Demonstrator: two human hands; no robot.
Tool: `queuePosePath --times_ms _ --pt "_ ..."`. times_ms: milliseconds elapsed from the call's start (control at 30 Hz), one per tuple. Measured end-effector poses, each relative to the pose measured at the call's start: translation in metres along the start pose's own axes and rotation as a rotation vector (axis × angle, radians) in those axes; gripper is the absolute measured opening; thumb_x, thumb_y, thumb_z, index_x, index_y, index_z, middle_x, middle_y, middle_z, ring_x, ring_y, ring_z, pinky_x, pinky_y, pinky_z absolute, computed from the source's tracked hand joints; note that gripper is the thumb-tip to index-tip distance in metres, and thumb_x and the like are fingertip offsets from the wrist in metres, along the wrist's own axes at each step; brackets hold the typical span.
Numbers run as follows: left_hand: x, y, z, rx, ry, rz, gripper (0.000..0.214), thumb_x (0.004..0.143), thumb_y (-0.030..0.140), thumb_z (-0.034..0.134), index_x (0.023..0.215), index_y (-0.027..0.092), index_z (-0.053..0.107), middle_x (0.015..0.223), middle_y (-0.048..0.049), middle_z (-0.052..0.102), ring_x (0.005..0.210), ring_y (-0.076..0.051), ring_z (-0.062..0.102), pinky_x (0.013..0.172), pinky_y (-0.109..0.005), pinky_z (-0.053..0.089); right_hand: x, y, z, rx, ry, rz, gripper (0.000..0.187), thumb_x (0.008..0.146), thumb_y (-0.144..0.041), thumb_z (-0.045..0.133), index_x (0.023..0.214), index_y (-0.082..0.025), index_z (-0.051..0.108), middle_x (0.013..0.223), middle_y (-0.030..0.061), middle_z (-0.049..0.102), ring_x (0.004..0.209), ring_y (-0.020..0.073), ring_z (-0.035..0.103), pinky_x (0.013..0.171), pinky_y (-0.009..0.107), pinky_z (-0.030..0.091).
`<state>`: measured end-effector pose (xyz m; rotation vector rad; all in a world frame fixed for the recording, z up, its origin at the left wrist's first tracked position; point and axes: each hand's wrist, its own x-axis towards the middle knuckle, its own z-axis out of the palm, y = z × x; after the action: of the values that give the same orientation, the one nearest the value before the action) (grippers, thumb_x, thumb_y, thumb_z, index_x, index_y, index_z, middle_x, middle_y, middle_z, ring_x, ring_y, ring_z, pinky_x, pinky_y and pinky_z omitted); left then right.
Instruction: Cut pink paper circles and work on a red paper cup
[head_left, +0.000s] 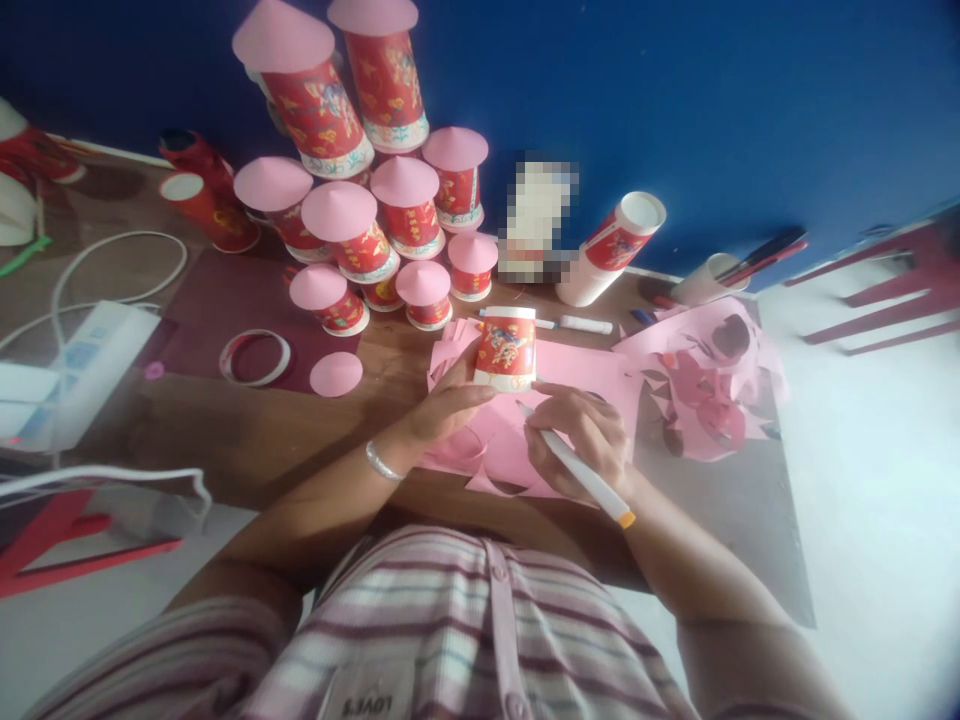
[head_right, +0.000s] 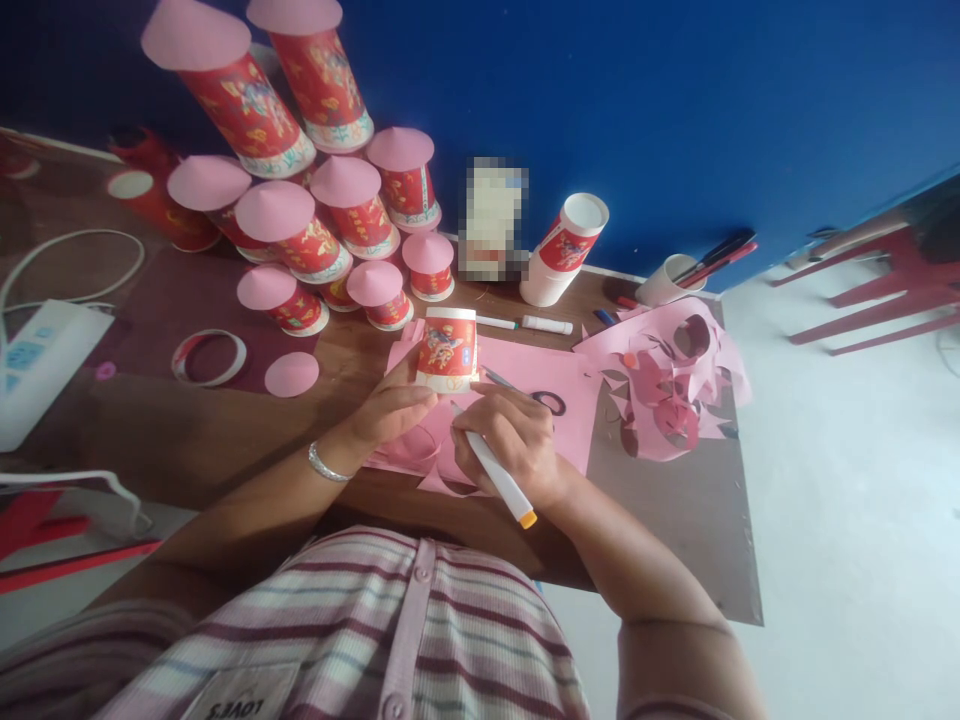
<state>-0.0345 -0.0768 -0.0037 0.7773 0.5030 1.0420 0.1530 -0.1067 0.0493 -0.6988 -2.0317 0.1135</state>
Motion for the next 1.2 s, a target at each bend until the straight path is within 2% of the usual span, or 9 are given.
queuePosePath --times_ms 133,267,333,433,567,733,967,1200 --pt "0.001 0.000 -0.001 0.022 -0.009 0.021 0.065 0.083 0.029 0.082 0.145 0.029 0.060 0.127 -0.0062 0.074 0.129 -0.028 0.065 0.116 -0.047 0.047 -0.001 0.001 -0.002 -0.008 0.001 0.011 0.024 0.086 -0.003 0.064 0.100 -0.022 0.058 0.072 -0.0024 0.069 0.064 0.0154 0.071 0.085 0.038 0.072" --pt "0.004 0.000 -0.006 0.070 -0.024 0.074 0.062 0.084 0.031 0.084 0.141 0.029 0.062 0.138 -0.0071 0.070 0.132 -0.029 0.064 0.116 -0.047 0.048 -0.001 0.002 -0.003 -0.037 0.020 0.039 0.020 0.089 -0.007 0.064 0.100 -0.023 0.058 0.073 -0.0028 0.070 0.063 0.0154 0.071 0.084 0.038 0.072" --pt "0.003 -0.001 -0.008 0.086 -0.037 0.068 0.063 0.082 0.030 0.087 0.140 0.028 0.062 0.137 -0.0077 0.071 0.130 -0.030 0.066 0.114 -0.048 0.050 -0.001 0.002 -0.005 -0.043 0.034 0.038 0.018 0.091 -0.009 0.063 0.101 -0.024 0.058 0.073 -0.0030 0.070 0.061 0.0154 0.070 0.082 0.039 0.072" --pt "0.002 -0.002 -0.011 0.099 -0.070 0.032 0.070 0.078 0.032 0.091 0.140 0.028 0.060 0.131 -0.0091 0.074 0.123 -0.032 0.071 0.108 -0.050 0.054 -0.001 0.001 -0.006 -0.049 0.048 0.043 0.017 0.092 -0.011 0.064 0.102 -0.023 0.059 0.075 -0.0018 0.071 0.066 0.0172 0.073 0.074 0.036 0.070" --pt "0.002 -0.005 -0.015 0.134 -0.050 0.004 0.074 0.071 0.034 0.095 0.136 0.028 0.060 0.126 -0.0087 0.075 0.118 -0.032 0.073 0.102 -0.048 0.057 -0.002 0.000 -0.006 -0.033 0.033 0.069 0.016 0.092 -0.011 0.066 0.101 -0.022 0.061 0.078 0.0004 0.071 0.068 0.0175 0.075 0.060 0.028 0.063" --pt "0.002 -0.007 -0.015 0.136 -0.052 0.003 0.069 0.074 0.037 0.093 0.136 0.030 0.060 0.123 -0.0075 0.075 0.113 -0.032 0.073 0.100 -0.050 0.057 -0.002 0.000 -0.003 0.004 0.013 0.036 0.014 0.093 -0.012 0.066 0.101 -0.023 0.061 0.075 -0.0008 0.070 0.062 0.0160 0.071 0.055 0.028 0.059" --pt "0.000 -0.003 -0.010 0.087 -0.061 0.004 0.071 0.080 0.036 0.089 0.143 0.030 0.058 0.137 -0.0099 0.071 0.130 -0.035 0.066 0.111 -0.053 0.052 -0.002 0.000 -0.003 0.005 -0.004 0.037 0.011 0.095 -0.013 0.065 0.100 -0.023 0.062 0.075 -0.0006 0.071 0.063 0.0157 0.071 0.057 0.028 0.059" --pt "0.001 -0.005 -0.013 0.125 -0.093 0.006 0.074 0.077 0.035 0.092 0.142 0.031 0.057 0.131 -0.0090 0.073 0.120 -0.032 0.071 0.105 -0.052 0.058 -0.001 0.000 -0.003 -0.003 -0.007 0.028 0.014 0.094 -0.011 0.066 0.102 -0.022 0.061 0.076 -0.0003 0.071 0.064 0.0149 0.071 0.058 0.027 0.060"
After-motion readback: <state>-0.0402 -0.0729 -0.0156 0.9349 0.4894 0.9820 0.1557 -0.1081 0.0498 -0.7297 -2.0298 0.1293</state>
